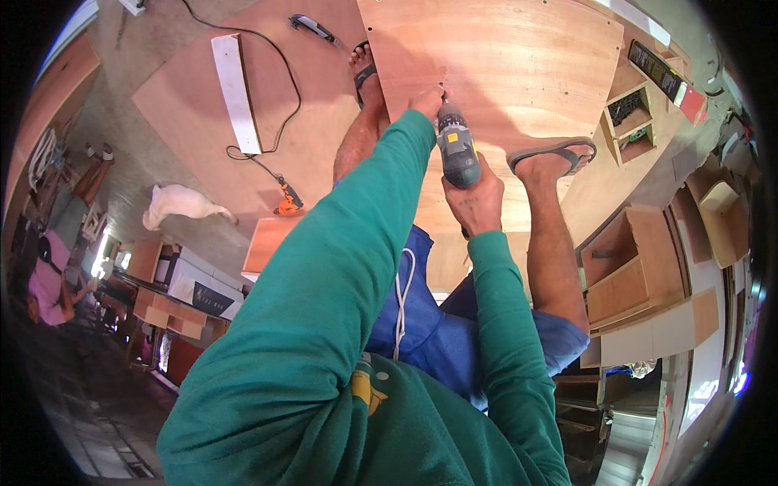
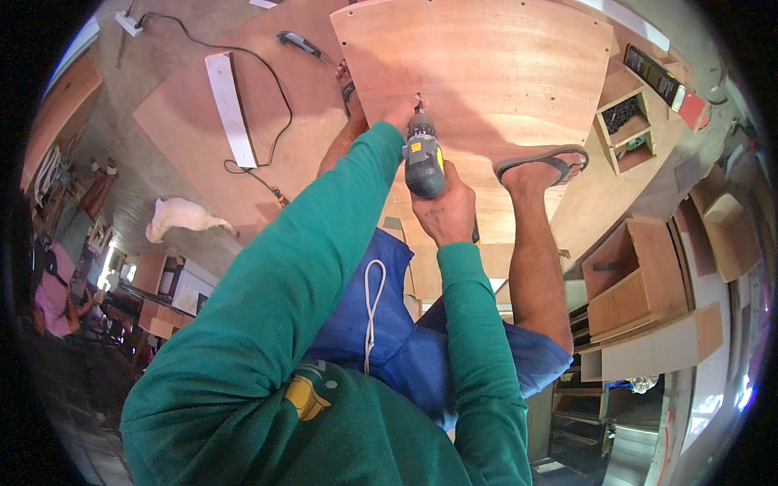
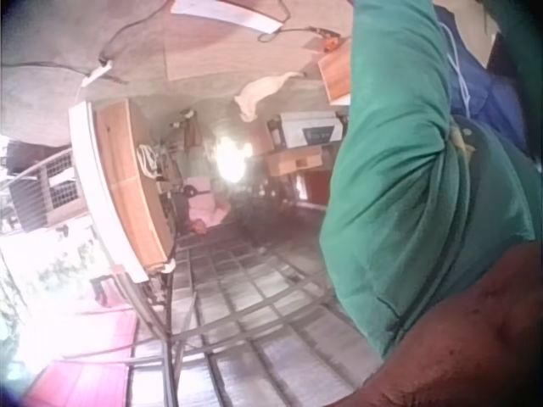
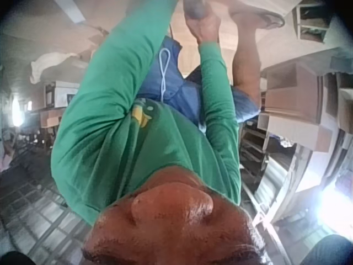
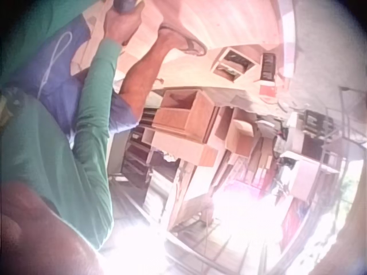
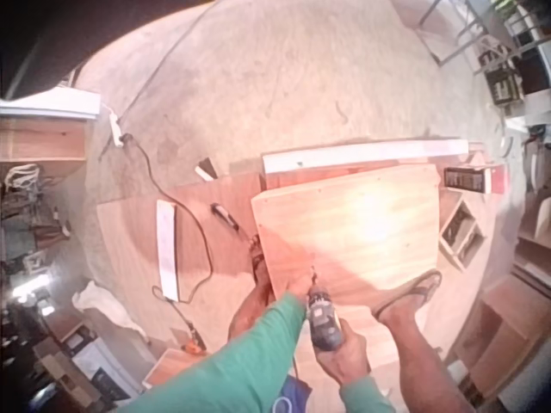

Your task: The person assembles a wooden structure by positioning a large plywood panel onto a frame and securing it with screws. They use a nail gun and a cordless drill to fasten the panel to the frame, working while seated on the floor.

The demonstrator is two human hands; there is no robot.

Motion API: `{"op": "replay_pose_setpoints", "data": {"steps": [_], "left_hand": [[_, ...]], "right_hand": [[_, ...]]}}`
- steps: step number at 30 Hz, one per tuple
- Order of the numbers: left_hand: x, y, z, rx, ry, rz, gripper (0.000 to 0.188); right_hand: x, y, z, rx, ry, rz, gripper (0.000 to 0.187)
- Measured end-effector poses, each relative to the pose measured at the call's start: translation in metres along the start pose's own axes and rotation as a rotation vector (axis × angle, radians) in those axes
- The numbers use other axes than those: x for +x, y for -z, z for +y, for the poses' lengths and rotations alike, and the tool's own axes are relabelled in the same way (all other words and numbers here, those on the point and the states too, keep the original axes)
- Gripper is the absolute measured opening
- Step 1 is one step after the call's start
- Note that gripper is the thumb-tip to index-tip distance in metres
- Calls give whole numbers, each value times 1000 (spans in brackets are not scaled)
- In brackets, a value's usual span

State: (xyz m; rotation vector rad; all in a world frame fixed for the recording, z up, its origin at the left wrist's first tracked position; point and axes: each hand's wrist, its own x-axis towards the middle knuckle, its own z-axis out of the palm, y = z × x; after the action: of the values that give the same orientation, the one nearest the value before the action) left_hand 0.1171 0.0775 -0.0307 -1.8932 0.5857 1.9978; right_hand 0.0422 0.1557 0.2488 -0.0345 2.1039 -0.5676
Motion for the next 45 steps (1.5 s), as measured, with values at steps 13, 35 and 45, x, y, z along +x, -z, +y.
{"op": "replay_pose_setpoints", "data": {"steps": [13, 35, 45], "left_hand": [[-34, -6, 16, -510, 173, -56, 23], [-8, -7, 10, -398, 153, -86, 26], [-22, 1, 18, -243, 77, -159, 29]], "right_hand": [[10, -1, -4, -26, -55, -18, 29], [11, -1, 1, -30, -41, 5, 27], [9, -5, -6, -40, -95, -4, 29]]}}
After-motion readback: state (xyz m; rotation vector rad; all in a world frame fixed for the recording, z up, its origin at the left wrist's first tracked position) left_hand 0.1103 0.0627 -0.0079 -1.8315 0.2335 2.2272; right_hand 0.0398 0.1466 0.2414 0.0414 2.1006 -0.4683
